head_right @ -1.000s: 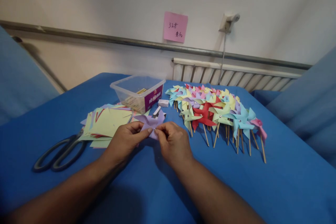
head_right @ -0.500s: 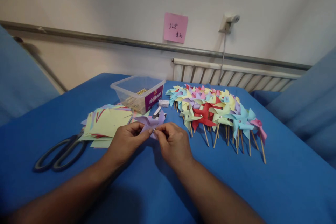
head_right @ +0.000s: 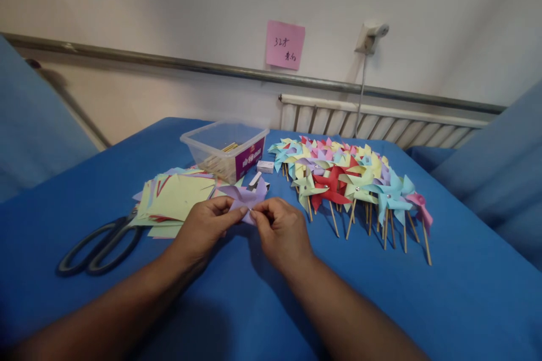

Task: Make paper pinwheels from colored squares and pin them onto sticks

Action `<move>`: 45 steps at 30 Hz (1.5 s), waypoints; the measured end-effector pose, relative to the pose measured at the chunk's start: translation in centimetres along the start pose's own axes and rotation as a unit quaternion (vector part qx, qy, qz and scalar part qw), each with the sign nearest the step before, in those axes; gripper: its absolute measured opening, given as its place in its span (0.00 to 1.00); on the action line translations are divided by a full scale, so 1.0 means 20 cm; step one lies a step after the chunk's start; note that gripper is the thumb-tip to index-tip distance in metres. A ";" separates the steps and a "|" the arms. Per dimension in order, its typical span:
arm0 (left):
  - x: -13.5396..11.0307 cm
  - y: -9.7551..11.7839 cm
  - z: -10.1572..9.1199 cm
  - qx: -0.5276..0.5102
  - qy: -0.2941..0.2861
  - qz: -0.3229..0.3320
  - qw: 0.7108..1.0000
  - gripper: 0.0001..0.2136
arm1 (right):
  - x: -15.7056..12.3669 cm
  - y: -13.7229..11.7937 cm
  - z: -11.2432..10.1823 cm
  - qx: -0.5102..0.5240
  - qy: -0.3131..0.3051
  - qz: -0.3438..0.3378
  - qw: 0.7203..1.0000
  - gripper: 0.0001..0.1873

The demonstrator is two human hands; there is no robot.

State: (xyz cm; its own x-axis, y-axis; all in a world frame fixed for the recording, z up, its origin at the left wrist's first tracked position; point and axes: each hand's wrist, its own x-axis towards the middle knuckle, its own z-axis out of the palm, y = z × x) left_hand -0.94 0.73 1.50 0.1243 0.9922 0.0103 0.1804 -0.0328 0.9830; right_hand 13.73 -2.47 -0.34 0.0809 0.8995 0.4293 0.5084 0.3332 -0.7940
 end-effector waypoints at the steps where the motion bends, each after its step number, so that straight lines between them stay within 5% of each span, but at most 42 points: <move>1: 0.00 0.00 0.00 -0.002 0.000 -0.001 1.000 0.12 | 0.00 0.00 0.00 0.000 0.000 0.000 1.000 0.05; 19: -0.03 0.02 0.00 0.090 0.004 0.061 0.994 0.10 | 0.01 -0.01 0.01 0.065 0.003 0.036 0.997 0.05; 29: -0.06 -0.01 0.00 0.182 0.056 0.184 0.964 0.05 | 0.01 -0.02 0.02 0.151 -0.024 0.096 0.984 0.07; 37: -0.05 -0.02 0.01 0.165 0.060 0.161 0.971 0.04 | 0.02 0.00 0.02 0.117 0.035 0.013 0.992 0.03; 40: -0.05 -0.01 0.01 0.149 0.062 0.138 0.977 0.04 | 0.01 0.00 0.04 0.185 0.017 0.066 0.980 0.03; 45: -0.05 -0.01 0.01 0.092 0.048 0.122 0.987 0.05 | 0.01 -0.01 0.08 0.350 0.023 0.140 0.926 0.23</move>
State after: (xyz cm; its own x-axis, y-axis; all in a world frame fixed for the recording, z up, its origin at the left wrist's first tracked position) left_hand -0.96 -0.29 1.20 0.0933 0.9589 0.2681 0.3312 -0.2838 0.8999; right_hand 12.27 -1.87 -0.73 0.1703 0.9708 0.1692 -0.2178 0.2046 -0.9543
